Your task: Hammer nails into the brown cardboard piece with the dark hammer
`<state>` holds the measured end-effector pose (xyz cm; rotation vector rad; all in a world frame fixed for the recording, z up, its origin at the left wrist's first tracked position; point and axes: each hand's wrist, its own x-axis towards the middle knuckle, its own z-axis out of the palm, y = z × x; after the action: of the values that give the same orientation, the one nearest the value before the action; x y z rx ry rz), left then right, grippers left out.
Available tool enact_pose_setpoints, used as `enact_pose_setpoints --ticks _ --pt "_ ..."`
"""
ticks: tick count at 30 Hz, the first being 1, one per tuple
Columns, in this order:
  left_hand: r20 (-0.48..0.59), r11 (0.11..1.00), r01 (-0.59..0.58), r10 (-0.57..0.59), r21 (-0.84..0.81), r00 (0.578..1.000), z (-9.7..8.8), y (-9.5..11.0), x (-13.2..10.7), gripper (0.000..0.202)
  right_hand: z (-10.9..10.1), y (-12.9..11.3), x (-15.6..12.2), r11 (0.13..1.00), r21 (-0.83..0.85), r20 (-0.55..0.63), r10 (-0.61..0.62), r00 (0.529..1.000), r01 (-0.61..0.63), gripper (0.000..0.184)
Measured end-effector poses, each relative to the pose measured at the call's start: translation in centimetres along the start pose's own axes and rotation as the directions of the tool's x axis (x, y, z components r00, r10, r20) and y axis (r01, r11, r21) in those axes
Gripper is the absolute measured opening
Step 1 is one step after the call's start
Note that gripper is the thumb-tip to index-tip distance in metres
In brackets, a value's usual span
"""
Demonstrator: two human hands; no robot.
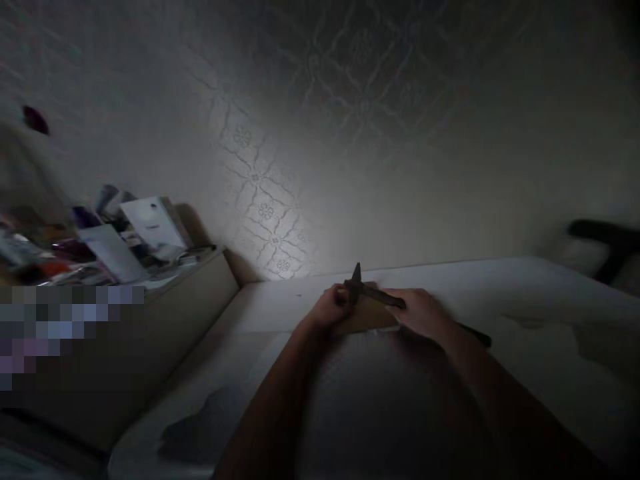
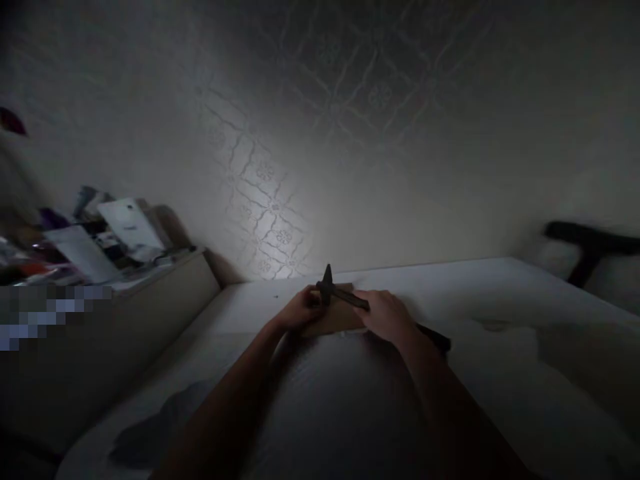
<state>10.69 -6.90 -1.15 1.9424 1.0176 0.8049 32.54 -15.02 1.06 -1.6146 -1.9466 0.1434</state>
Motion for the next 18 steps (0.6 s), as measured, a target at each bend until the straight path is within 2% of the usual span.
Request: enact_pose_setpoints --ticks 8,10,12,15,18 --pt "0.003 0.999 -0.002 0.002 0.036 1.000 -0.01 0.46 -0.21 0.040 0.08 0.48 0.36 1.000 0.012 0.073 -0.015 0.997 0.014 0.042" --pt "-0.005 0.997 0.000 0.000 0.071 1.000 0.09 0.56 -0.27 0.040 0.18 0.59 0.42 0.999 0.034 0.049 -0.010 0.999 0.008 0.043" --pt "-0.041 0.992 -0.002 0.008 0.126 0.999 0.20 0.59 -0.31 0.041 0.26 0.64 0.45 0.998 0.057 0.026 -0.008 1.000 0.006 0.045" --pt "-0.110 0.975 0.011 0.013 0.223 0.994 0.33 0.54 -0.35 0.042 0.29 0.60 0.45 0.999 0.037 0.056 -0.018 0.998 0.016 0.042" --pt "-0.119 0.961 0.031 0.002 0.276 0.993 0.35 0.42 -0.34 0.047 0.24 0.52 0.48 1.000 0.026 0.048 -0.017 0.999 0.015 0.042"
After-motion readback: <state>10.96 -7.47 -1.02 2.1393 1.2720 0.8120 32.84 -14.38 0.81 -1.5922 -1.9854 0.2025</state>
